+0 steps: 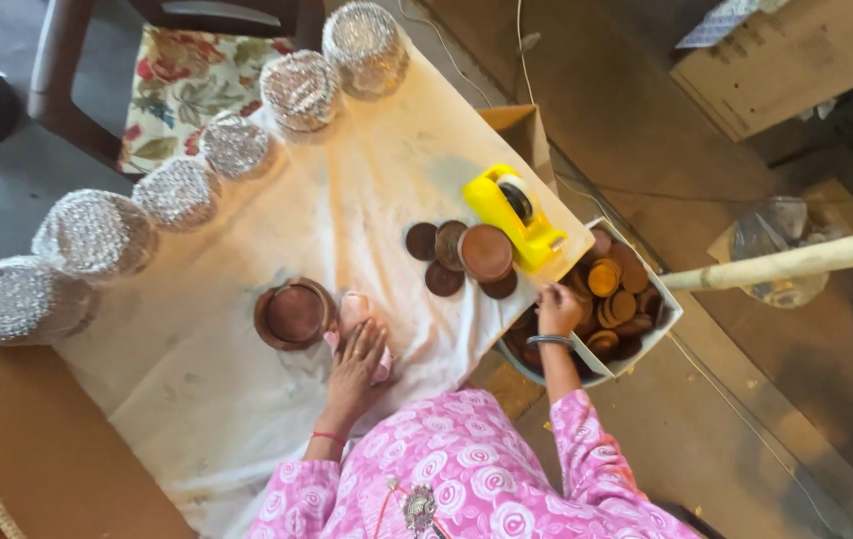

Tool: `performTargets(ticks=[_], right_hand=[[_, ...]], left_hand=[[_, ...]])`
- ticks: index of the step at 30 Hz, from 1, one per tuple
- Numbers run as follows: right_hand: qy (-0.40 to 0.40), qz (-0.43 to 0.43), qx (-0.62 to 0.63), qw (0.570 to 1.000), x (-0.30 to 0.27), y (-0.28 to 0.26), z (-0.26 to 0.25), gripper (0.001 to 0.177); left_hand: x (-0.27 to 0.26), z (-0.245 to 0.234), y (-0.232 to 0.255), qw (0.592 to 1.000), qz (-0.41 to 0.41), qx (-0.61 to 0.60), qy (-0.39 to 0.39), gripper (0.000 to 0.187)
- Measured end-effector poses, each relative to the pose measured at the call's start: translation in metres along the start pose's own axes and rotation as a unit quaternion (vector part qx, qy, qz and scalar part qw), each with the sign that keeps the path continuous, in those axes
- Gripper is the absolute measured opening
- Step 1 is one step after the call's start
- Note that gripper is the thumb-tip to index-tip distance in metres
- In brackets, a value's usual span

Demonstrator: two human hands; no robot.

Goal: Wiping and cleaning brown terracotta pottery lids with a cloth and stacking them.

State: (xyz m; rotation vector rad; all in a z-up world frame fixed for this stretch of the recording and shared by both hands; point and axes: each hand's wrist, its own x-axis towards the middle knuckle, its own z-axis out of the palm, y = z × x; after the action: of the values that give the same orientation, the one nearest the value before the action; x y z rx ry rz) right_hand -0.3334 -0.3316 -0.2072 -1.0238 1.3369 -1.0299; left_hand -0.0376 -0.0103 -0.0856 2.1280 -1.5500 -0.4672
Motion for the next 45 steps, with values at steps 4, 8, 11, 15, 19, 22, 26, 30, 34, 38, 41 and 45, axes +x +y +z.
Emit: performTargets(ticks=[4, 8, 11, 15, 19, 22, 26, 30, 34, 38, 41, 45], right_hand=[[0.06, -0.017, -0.151, 0.987, -0.005, 0.011, -0.071, 0.014], [0.053, 0.03, -0.494, 0.867, -0.012, 0.102, -0.146, 0.019], [0.03, 0.129, -0.465, 0.876, -0.032, 0.192, -0.178, 0.021], [-0.014, 0.184, -0.473, 0.862, -0.065, 0.169, -0.142, 0.022], [-0.053, 0.248, -0.44, 0.861, -0.059, 0.145, -0.112, 0.029], [-0.086, 0.2, -0.483, 0.848, -0.031, 0.157, -0.103, 0.041], [-0.202, 0.054, -0.585, 0.783, 0.005, 0.173, -0.088, 0.067], [-0.24, 0.027, -0.618, 0.748, 0.02, 0.174, -0.062, 0.071], [-0.075, 0.179, -0.488, 0.851, 0.047, 0.222, -0.047, 0.075], [0.018, 0.237, -0.347, 0.907, 0.042, 0.258, -0.05, 0.075], [0.064, 0.237, -0.288, 0.926, 0.034, 0.275, -0.056, 0.068], [0.14, 0.234, -0.212, 0.939, 0.017, 0.281, -0.09, 0.061]], left_hand=[[0.0, -0.003, 0.004, 1.0, 0.006, 0.013, -0.004, 0.087], [0.002, -0.001, 0.003, 0.999, 0.01, 0.035, -0.001, 0.081], [0.004, -0.01, 0.008, 1.0, 0.005, 0.027, -0.01, 0.085], [0.005, -0.015, 0.012, 1.0, 0.006, 0.011, -0.008, 0.092], [0.006, -0.016, 0.016, 0.998, -0.022, 0.017, -0.049, 0.103], [0.007, -0.016, 0.018, 0.997, -0.037, 0.031, -0.064, 0.105], [0.004, -0.01, 0.014, 0.996, -0.01, 0.068, -0.058, 0.103], [0.005, -0.015, 0.019, 0.995, -0.024, 0.06, -0.079, 0.106], [0.008, -0.013, 0.018, 0.995, -0.008, 0.069, -0.074, 0.104], [0.009, -0.011, 0.017, 0.995, -0.014, 0.064, -0.078, 0.101], [0.006, -0.009, 0.017, 0.994, -0.014, 0.067, -0.079, 0.1], [0.009, -0.012, 0.022, 0.995, -0.004, 0.071, -0.076, 0.102]])
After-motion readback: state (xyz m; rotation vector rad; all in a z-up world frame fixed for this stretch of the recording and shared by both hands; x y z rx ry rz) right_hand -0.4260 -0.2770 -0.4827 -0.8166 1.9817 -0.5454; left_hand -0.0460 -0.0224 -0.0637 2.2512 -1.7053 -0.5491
